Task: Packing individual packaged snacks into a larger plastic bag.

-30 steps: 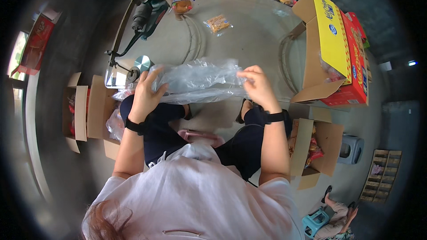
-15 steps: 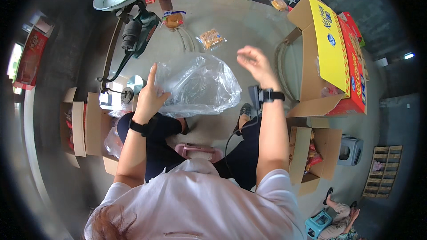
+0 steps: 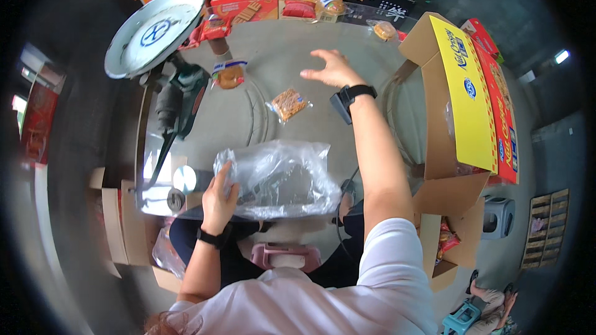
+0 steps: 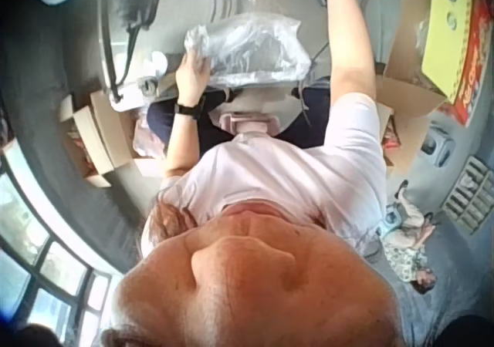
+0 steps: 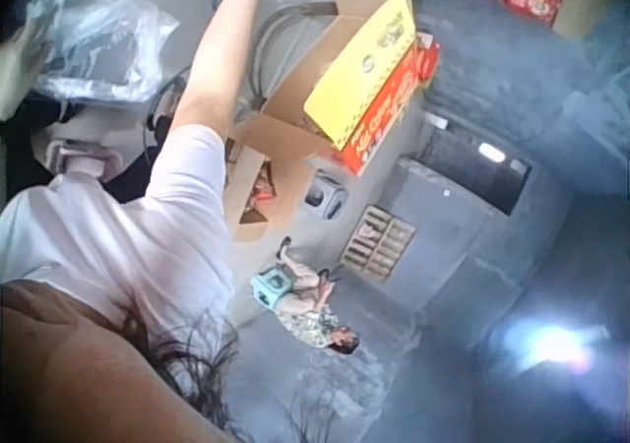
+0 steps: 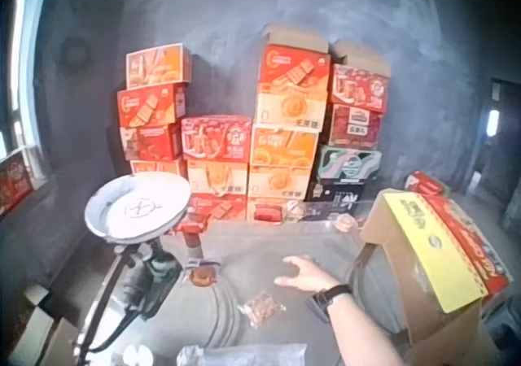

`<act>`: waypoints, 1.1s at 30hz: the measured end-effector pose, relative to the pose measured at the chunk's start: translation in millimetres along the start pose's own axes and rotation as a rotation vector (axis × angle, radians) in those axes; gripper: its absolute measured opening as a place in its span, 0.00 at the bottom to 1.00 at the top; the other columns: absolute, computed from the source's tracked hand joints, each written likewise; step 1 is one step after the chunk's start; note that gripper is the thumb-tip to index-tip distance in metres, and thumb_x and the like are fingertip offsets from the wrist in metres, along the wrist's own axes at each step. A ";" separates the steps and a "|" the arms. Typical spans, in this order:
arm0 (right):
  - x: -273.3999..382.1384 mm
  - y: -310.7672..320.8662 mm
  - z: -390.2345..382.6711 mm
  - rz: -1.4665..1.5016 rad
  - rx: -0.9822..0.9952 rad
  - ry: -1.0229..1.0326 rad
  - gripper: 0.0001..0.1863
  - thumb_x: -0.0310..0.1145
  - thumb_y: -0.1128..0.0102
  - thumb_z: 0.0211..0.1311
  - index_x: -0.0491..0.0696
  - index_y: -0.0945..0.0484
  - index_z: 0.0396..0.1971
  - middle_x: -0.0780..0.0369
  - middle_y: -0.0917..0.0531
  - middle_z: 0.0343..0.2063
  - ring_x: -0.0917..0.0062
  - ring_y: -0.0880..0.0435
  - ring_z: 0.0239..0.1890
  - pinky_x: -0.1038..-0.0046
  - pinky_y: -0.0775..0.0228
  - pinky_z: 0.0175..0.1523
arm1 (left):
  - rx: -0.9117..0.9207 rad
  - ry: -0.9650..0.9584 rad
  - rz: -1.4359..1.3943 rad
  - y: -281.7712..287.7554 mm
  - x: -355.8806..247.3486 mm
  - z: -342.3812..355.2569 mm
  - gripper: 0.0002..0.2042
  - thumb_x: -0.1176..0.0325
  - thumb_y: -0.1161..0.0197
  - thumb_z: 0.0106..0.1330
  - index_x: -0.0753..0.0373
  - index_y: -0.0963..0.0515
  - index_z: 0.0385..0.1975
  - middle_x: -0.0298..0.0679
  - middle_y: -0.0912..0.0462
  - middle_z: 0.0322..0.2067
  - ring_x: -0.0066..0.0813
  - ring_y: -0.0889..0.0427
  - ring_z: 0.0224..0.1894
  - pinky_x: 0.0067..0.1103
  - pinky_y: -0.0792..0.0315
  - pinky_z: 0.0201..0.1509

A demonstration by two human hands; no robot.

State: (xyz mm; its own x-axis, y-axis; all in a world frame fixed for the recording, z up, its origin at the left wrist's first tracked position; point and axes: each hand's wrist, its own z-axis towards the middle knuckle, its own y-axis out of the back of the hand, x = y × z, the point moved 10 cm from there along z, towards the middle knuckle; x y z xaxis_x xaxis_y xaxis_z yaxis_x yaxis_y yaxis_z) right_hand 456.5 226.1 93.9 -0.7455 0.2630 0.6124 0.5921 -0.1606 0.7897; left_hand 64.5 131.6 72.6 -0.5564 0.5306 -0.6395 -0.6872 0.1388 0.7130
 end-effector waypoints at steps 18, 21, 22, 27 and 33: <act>-243.8 150.1 142.3 -0.464 -0.558 -0.534 0.49 0.53 0.29 0.48 0.66 0.46 0.69 0.49 0.50 0.69 0.50 0.51 0.71 0.51 0.49 0.69 | 0.602 0.098 -0.271 -12.5 -24.7 72.1 0.21 0.60 0.22 0.45 0.60 0.17 0.40 0.45 0.24 0.38 0.40 0.23 0.39 0.27 0.30 0.42; -263.4 157.1 141.3 -0.532 -0.599 -0.606 0.47 0.54 0.30 0.48 0.68 0.45 0.69 0.51 0.46 0.68 0.54 0.48 0.70 0.52 0.50 0.69 | 0.607 0.133 -0.466 -18.6 -21.0 76.7 0.21 0.58 0.21 0.45 0.59 0.15 0.39 0.46 0.24 0.42 0.40 0.23 0.42 0.26 0.30 0.46; -263.5 154.9 140.4 -0.531 -0.596 -0.610 0.47 0.54 0.30 0.48 0.68 0.45 0.69 0.51 0.46 0.68 0.54 0.48 0.70 0.52 0.50 0.69 | 0.594 0.182 -0.525 -18.6 -11.8 73.5 0.21 0.57 0.21 0.44 0.59 0.15 0.38 0.46 0.23 0.43 0.40 0.23 0.43 0.26 0.30 0.47; -210.8 113.1 141.6 -0.474 -0.303 -0.320 0.33 0.53 0.30 0.47 0.70 0.31 0.56 0.60 0.31 0.56 0.56 0.37 0.62 0.54 0.43 0.61 | 0.487 0.214 -0.402 -4.5 -17.9 96.6 0.18 0.55 0.23 0.44 0.57 0.14 0.33 0.44 0.22 0.45 0.42 0.22 0.47 0.28 0.29 0.50; -89.1 53.6 72.0 -0.345 0.118 0.188 0.27 0.49 0.30 0.49 0.62 0.25 0.50 0.60 0.25 0.50 0.59 0.32 0.60 0.56 0.41 0.61 | 0.589 -0.215 -0.127 -5.9 -78.1 143.1 0.16 0.55 0.25 0.43 0.58 0.15 0.27 0.47 0.21 0.47 0.47 0.22 0.50 0.34 0.28 0.51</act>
State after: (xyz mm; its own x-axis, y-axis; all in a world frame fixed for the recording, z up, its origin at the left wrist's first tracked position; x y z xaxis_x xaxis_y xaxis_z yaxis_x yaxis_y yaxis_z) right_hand 576.7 262.6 79.1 -0.9429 0.1026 0.3168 0.3204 0.0199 0.9471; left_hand 178.8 209.0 159.5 -0.3386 0.6273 -0.7013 -0.3360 0.6156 0.7129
